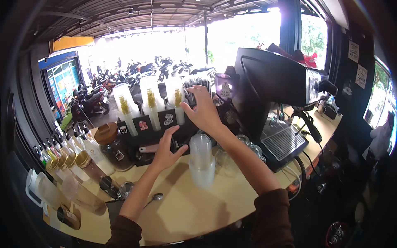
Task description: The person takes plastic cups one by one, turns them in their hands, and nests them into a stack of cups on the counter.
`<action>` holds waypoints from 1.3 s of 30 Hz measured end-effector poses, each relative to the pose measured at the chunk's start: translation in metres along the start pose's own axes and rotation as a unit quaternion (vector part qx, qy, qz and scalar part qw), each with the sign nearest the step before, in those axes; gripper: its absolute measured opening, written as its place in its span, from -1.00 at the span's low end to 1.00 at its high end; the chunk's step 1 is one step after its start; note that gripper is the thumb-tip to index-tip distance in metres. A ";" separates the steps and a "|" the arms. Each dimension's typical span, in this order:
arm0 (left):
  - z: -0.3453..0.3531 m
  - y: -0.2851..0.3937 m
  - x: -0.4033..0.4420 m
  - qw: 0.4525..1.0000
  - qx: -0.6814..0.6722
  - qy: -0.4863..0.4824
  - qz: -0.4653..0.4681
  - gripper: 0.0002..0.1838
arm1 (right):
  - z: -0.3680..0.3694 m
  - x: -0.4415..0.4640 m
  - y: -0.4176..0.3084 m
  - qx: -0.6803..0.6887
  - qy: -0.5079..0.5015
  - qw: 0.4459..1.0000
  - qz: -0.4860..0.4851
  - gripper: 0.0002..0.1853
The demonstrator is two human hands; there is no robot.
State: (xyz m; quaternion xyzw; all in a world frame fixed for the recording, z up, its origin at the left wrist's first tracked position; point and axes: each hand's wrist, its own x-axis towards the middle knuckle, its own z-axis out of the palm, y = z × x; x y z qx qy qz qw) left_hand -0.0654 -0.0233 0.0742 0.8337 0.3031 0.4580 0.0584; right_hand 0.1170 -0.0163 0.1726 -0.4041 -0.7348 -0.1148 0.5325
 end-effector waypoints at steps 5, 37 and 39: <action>0.034 0.016 -0.042 0.977 -0.184 -0.083 -0.072 0.09 | -0.044 -0.083 -0.018 0.111 0.013 0.985 0.127 -0.44; 0.102 0.021 -0.077 0.917 -0.344 -0.004 -0.201 -0.05 | -0.013 -0.159 -0.012 0.219 -0.105 0.937 0.252 0.04; 0.102 0.022 -0.078 0.915 -0.351 -0.003 -0.201 -0.05 | -0.021 -0.143 -0.017 0.213 -0.111 0.938 0.249 0.03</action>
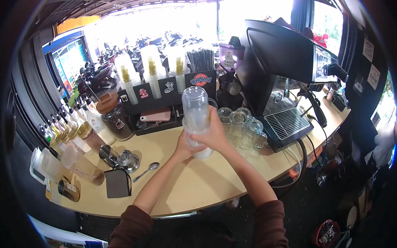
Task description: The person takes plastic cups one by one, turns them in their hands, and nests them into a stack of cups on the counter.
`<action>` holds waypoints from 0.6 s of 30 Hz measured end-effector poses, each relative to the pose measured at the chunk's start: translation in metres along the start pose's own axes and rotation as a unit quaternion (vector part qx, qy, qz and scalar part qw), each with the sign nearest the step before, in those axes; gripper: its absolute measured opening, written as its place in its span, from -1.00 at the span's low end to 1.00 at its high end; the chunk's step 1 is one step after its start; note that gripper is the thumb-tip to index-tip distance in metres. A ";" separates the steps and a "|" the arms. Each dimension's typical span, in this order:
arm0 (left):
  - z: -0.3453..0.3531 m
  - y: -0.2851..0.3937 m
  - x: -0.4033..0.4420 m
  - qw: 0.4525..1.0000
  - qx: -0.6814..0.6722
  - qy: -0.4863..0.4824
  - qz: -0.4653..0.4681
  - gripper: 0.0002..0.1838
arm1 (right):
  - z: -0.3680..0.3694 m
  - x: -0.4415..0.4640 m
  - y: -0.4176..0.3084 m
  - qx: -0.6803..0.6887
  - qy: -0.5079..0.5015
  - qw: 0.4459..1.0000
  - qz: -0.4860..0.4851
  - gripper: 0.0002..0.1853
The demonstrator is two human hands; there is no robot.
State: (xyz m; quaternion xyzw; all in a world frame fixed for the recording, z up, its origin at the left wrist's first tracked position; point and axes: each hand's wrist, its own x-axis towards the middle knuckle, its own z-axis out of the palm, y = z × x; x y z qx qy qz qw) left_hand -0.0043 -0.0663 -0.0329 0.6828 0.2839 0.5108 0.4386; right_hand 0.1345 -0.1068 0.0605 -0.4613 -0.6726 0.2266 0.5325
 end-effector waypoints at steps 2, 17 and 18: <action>0.000 0.003 -0.001 1.000 -0.007 -0.004 0.001 -0.05 | -0.004 0.007 -0.008 -0.028 -0.008 0.999 -0.042 0.00; -0.118 0.128 -0.026 0.978 -0.065 0.109 0.168 0.05 | 0.038 0.025 -0.076 -0.349 -0.044 0.886 -0.303 -0.06; -0.123 0.132 -0.031 0.981 -0.059 0.118 0.144 -0.02 | 0.046 0.026 -0.080 -0.349 -0.054 0.879 -0.322 -0.06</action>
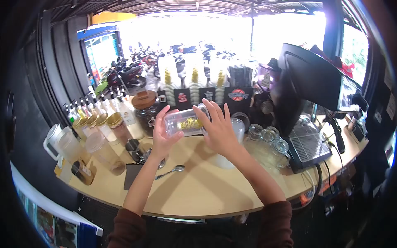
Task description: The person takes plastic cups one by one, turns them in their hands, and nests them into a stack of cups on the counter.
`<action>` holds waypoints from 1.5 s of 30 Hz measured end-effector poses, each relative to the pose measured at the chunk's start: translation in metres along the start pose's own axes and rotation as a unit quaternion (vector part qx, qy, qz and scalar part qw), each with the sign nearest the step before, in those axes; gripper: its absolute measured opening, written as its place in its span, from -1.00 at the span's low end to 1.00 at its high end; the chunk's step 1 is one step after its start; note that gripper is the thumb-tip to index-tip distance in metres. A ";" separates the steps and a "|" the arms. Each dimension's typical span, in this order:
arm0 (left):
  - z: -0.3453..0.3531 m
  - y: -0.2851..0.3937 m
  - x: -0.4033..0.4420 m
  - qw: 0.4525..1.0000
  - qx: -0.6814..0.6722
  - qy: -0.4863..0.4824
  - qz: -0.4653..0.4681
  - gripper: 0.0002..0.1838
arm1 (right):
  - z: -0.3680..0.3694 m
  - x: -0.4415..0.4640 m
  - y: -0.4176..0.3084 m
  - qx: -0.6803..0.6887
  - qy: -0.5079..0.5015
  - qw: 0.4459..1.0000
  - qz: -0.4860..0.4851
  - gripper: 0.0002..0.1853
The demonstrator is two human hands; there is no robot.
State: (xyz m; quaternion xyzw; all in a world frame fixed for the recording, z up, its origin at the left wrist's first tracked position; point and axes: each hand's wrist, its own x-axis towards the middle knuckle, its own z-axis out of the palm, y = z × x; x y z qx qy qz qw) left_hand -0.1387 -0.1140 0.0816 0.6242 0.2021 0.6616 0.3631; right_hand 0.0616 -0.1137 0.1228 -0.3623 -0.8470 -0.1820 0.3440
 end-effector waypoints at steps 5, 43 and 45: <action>-0.034 0.011 -0.020 0.996 -0.048 0.068 -0.039 -0.22 | -0.001 0.008 -0.018 0.244 0.035 0.969 0.021 -0.16; 0.015 0.013 0.035 0.996 0.019 0.061 0.063 -0.24 | -0.010 -0.020 -0.010 0.444 0.029 0.878 0.177 -0.66; 0.018 0.004 0.041 0.981 0.168 0.019 0.095 -0.18 | -0.022 -0.005 -0.006 0.390 0.093 0.904 0.148 -0.60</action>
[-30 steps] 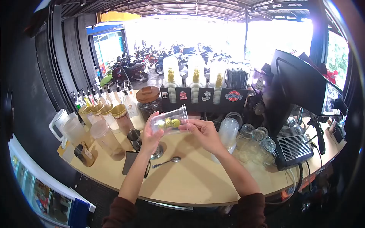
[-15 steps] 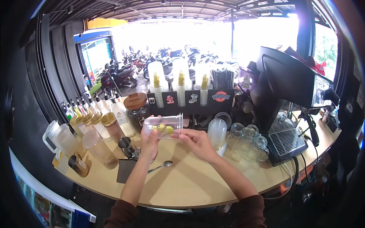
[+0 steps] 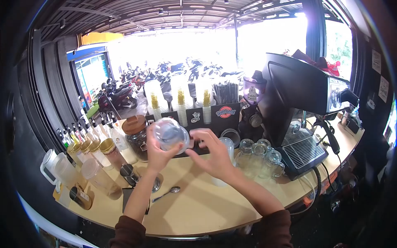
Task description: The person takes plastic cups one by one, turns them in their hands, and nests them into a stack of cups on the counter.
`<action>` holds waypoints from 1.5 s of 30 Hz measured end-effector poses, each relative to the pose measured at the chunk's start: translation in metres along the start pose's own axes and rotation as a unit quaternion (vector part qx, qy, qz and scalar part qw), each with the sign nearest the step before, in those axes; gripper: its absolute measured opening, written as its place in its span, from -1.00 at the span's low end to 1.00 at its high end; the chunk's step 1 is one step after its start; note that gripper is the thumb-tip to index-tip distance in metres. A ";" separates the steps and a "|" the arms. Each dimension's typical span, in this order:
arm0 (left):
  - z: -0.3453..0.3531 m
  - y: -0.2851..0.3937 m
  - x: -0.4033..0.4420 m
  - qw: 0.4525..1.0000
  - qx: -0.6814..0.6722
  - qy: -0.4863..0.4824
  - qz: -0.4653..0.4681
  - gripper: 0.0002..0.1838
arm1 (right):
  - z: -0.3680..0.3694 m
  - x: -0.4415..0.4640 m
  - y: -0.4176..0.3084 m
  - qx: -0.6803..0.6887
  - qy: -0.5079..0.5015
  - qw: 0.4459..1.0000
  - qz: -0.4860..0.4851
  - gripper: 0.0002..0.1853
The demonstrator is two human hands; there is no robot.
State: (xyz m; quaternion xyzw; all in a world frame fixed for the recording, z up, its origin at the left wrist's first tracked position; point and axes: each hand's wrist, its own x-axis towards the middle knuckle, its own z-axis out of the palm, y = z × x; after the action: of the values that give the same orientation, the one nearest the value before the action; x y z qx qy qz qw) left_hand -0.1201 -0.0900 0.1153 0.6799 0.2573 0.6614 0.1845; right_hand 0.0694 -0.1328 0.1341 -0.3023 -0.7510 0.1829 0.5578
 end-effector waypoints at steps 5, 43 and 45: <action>0.030 -0.011 0.011 0.989 0.082 -0.097 0.068 -0.05 | -0.002 0.034 -0.001 -0.205 -0.009 0.962 -0.180 -0.34; 0.047 -0.105 0.058 0.843 0.468 -0.254 0.075 0.08 | -0.057 0.297 0.140 -0.283 0.094 0.953 0.042 -0.25; 0.047 -0.104 0.058 0.841 0.471 -0.254 0.075 0.08 | -0.060 0.294 0.139 -0.238 0.074 0.964 0.097 -0.24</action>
State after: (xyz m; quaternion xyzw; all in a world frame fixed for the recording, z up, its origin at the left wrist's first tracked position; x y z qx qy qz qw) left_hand -0.0848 0.0316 0.0973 0.8464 0.4303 0.2761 -0.1494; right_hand 0.1039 0.1617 0.2816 -0.5106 -0.6963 0.0293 0.5035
